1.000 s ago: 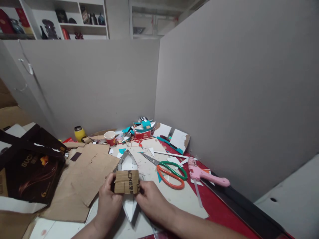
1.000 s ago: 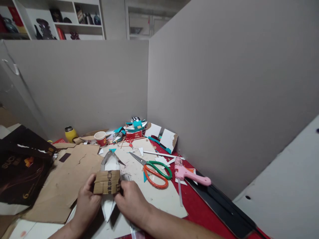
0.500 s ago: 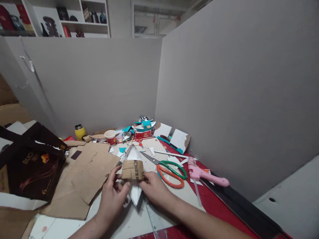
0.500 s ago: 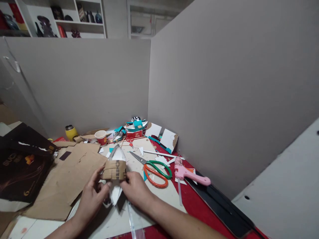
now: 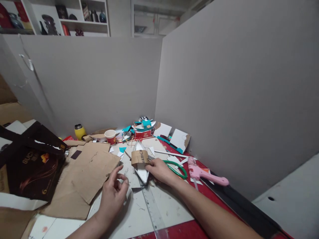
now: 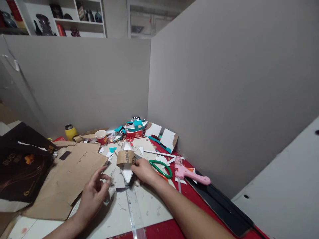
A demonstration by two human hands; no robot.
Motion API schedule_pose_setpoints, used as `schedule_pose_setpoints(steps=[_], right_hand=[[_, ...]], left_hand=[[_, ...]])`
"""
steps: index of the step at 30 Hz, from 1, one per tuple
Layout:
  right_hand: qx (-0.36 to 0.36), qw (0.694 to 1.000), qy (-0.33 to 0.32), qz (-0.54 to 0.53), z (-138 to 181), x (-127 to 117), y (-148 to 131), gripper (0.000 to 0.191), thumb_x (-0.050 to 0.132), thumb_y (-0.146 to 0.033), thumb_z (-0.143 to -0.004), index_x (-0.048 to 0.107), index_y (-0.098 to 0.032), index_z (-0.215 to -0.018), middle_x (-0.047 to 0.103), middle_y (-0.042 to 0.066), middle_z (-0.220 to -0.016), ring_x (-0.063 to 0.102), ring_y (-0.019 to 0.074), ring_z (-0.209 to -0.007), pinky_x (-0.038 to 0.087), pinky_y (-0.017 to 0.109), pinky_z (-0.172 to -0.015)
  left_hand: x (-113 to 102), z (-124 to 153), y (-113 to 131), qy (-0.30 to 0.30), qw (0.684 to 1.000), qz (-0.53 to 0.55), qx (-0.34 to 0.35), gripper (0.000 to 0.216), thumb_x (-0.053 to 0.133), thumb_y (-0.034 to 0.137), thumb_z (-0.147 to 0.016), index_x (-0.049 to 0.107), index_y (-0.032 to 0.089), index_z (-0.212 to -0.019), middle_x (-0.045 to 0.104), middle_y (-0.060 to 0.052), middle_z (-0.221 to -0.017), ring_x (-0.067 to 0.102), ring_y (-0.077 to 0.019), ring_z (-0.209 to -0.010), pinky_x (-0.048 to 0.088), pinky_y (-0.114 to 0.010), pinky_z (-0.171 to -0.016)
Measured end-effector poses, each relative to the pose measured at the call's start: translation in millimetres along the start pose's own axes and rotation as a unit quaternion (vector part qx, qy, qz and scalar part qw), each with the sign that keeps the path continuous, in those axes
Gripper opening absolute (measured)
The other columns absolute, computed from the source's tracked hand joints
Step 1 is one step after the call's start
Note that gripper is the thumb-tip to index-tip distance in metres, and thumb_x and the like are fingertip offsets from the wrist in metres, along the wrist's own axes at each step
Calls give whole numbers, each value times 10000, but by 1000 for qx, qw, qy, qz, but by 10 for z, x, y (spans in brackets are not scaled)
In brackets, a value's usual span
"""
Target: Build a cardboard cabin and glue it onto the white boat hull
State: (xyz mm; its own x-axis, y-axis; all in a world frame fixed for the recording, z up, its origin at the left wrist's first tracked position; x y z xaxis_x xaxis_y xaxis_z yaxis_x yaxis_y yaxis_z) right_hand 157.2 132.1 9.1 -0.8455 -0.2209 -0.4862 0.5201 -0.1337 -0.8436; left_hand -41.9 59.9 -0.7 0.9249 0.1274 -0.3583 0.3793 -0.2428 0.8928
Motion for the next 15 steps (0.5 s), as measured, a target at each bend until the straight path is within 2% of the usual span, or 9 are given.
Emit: schedule_pose_setpoints(steps=[3, 10, 15], right_hand=[[-6, 1000, 14, 18, -3, 16, -22, 199, 523, -190, -759, 499, -187, -562, 479, -45, -382, 477, 108, -315, 284, 180, -308], [-55, 994, 59, 73, -78, 36, -11, 301, 482, -223, -765, 450, -203, -466, 492, -17, -381, 510, 132, -402, 313, 217, -408], [-54, 994, 53, 81, -78, 49, 8, 275, 458, -279, -765, 483, -213, -499, 508, -10, -362, 507, 157, -369, 328, 242, -414]], left_hand=[[3, 10, 25, -1, 998, -38, 43, 354, 510, 285, -882, 514, 174, -1219, 631, -11, -831, 495, -90, -514, 418, -225, -524], [16, 91, 106, -6, 982, -114, 150, 320, 507, 161, -839, 594, 161, -1147, 691, -50, -842, 552, -104, -547, 458, -235, -577], [16, 114, 112, 2, 967, -130, 218, 310, 528, 136, -806, 637, 140, -1096, 730, -77, -841, 623, -130, -601, 509, -244, -621]])
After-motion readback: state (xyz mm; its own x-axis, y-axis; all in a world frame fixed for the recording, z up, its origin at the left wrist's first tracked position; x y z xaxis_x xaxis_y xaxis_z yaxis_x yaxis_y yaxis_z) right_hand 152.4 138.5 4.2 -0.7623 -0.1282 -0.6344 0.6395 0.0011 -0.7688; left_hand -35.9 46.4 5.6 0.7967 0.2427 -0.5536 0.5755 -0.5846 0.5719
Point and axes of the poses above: each hand's wrist, its own z-axis away from the middle knuckle, its own x-axis out of the palm, y = z × x, the point moved 2 cm from there along -z, towards the middle knuckle
